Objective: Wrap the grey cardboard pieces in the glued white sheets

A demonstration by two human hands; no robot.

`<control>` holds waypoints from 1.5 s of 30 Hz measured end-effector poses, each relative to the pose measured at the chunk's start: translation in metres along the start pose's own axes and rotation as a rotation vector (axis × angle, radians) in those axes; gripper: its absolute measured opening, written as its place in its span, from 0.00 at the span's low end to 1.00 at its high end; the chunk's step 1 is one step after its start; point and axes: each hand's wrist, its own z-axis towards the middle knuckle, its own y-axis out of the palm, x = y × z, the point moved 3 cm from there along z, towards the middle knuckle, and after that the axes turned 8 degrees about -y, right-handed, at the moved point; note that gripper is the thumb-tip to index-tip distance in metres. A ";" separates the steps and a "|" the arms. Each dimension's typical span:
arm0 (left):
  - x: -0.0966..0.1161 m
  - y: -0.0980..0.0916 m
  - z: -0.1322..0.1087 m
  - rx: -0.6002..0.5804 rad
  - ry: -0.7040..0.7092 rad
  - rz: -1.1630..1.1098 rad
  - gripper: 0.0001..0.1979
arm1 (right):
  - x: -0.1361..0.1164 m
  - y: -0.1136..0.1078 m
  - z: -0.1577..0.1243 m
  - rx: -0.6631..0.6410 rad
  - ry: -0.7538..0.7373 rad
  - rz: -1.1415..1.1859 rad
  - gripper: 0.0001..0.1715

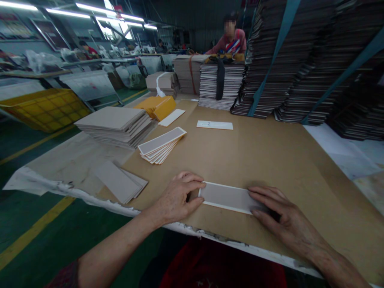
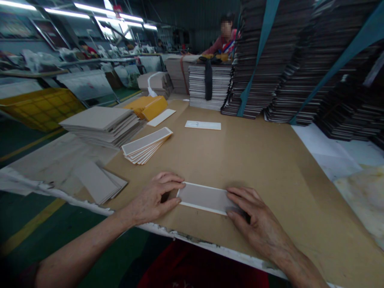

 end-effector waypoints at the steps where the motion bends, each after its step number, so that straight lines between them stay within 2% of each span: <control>1: 0.000 0.000 0.000 0.000 0.001 0.000 0.16 | 0.000 0.001 0.000 0.002 -0.009 -0.004 0.19; 15: -0.002 0.003 0.001 0.000 0.017 0.017 0.16 | 0.002 0.005 -0.004 -0.023 -0.056 -0.058 0.19; 26: 0.001 0.001 -0.001 -0.018 0.019 0.080 0.16 | -0.004 0.010 -0.010 -0.045 -0.204 -0.325 0.21; 31: 0.011 0.000 -0.004 -0.007 0.115 0.233 0.16 | -0.012 0.014 -0.009 -0.054 -0.251 -0.514 0.24; 34: 0.015 0.004 -0.005 -0.072 0.219 0.299 0.16 | -0.015 0.016 -0.009 -0.099 -0.263 -0.564 0.25; 37: 0.017 0.009 -0.006 -0.140 0.302 0.330 0.17 | -0.018 0.016 -0.011 -0.088 -0.278 -0.597 0.28; 42: 0.019 0.006 -0.005 -0.144 0.305 0.324 0.17 | -0.017 0.013 -0.022 -0.107 -0.327 -0.664 0.32; 45: 0.019 0.005 -0.005 -0.145 0.300 0.302 0.17 | -0.007 0.000 -0.031 -0.148 -0.335 -0.679 0.33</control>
